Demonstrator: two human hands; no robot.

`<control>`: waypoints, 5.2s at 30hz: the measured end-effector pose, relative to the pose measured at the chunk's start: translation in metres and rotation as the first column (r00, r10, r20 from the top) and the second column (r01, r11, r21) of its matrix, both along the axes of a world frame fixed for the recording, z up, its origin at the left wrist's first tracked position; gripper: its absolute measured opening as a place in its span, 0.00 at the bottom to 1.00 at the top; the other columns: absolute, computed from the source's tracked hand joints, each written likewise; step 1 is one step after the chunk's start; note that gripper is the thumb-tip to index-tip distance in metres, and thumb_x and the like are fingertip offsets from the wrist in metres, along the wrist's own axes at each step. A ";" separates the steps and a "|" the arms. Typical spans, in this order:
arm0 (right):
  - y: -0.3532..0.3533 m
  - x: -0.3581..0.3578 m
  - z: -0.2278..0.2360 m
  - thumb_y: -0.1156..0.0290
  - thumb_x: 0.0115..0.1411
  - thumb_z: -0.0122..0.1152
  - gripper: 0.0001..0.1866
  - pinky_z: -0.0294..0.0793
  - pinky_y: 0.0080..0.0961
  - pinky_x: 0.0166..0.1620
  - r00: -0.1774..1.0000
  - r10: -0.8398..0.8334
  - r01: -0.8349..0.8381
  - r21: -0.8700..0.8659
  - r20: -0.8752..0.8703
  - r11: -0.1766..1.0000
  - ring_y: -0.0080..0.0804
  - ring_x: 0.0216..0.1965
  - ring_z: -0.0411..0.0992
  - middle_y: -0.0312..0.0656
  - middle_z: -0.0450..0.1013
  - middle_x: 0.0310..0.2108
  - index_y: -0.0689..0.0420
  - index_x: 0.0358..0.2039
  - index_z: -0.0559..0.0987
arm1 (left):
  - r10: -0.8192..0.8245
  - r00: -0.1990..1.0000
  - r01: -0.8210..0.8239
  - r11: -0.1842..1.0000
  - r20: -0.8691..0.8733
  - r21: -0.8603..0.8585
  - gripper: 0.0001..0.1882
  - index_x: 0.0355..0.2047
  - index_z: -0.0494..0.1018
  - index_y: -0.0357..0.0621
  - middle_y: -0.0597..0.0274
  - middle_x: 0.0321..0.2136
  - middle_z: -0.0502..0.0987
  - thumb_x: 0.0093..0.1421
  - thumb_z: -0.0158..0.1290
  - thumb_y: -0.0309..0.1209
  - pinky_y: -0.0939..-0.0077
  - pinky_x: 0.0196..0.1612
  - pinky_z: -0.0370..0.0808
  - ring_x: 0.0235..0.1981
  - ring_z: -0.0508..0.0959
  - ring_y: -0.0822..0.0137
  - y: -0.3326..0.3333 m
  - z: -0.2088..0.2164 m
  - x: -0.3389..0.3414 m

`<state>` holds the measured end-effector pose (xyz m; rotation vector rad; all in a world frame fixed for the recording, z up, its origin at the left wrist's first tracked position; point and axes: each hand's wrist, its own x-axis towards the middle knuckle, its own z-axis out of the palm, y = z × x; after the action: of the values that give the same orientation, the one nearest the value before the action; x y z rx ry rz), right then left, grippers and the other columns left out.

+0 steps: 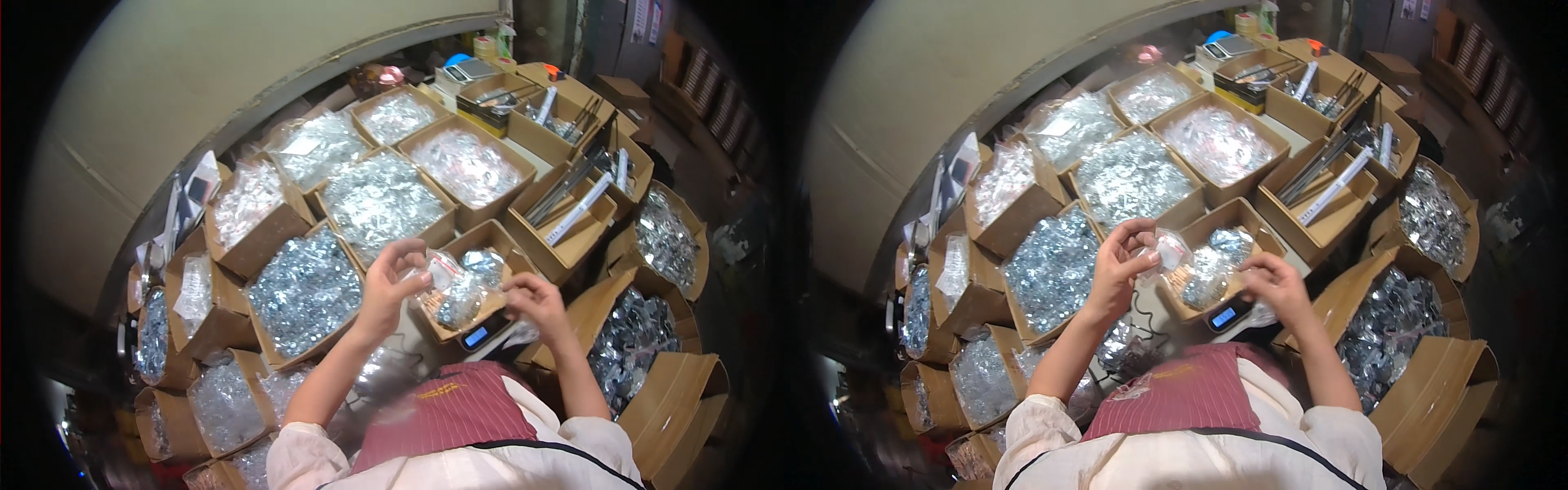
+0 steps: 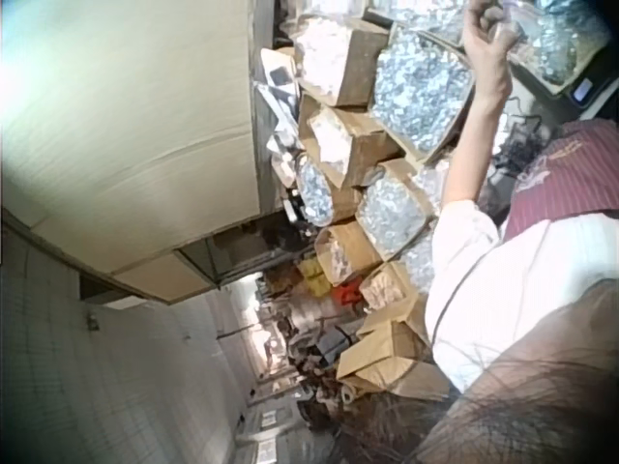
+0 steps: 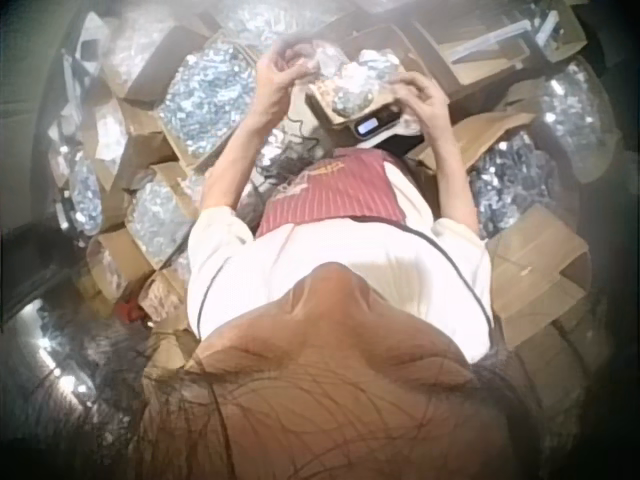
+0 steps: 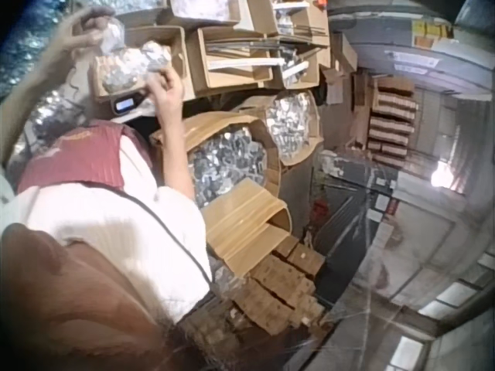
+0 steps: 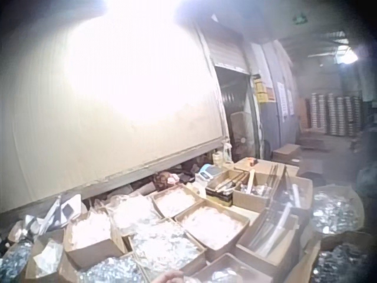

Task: The person weighs small metal parts and hooks on a digital scale, places them into plastic bags, and organizes the bags within various cardboard boxes on a work table.

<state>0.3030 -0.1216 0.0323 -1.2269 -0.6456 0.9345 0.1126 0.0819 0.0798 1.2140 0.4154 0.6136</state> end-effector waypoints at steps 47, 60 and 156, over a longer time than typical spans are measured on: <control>0.021 -0.048 0.021 0.69 0.54 0.59 0.08 0.74 0.34 0.22 0.307 -0.007 -0.096 0.038 0.952 0.995 0.41 0.22 0.74 0.43 0.69 0.29 0.57 0.32 0.71 | 0.258 0.954 0.002 0.509 -0.155 0.860 0.03 0.27 0.74 0.38 0.56 0.24 0.75 0.52 0.57 0.22 0.69 0.32 0.72 0.26 0.77 0.58 -0.056 -0.009 -0.008; 0.021 -0.013 -0.001 0.70 0.63 0.57 0.08 0.72 0.27 0.36 0.834 -0.028 0.113 -0.122 0.550 0.986 0.28 0.30 0.72 0.43 0.74 0.28 0.63 0.35 0.75 | 0.612 0.787 -0.547 0.634 0.078 0.546 0.09 0.35 0.75 0.41 0.64 0.32 0.78 0.63 0.55 0.34 0.77 0.34 0.75 0.31 0.76 0.72 0.095 0.035 -0.068; -0.037 0.118 -0.086 0.64 0.61 0.57 0.12 0.63 0.22 0.18 0.542 -0.160 0.384 0.075 -0.825 0.920 0.31 0.21 0.63 0.42 0.68 0.25 0.61 0.32 0.72 | 0.523 0.841 -0.392 0.768 -0.142 0.506 0.12 0.38 0.69 0.42 0.69 0.31 0.70 0.59 0.61 0.26 0.77 0.42 0.70 0.34 0.70 0.74 0.025 -0.031 -0.064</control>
<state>0.4206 -0.1583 -0.0534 -0.5221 0.1850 0.9839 0.0490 0.1064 0.0486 1.6814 0.8624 1.0153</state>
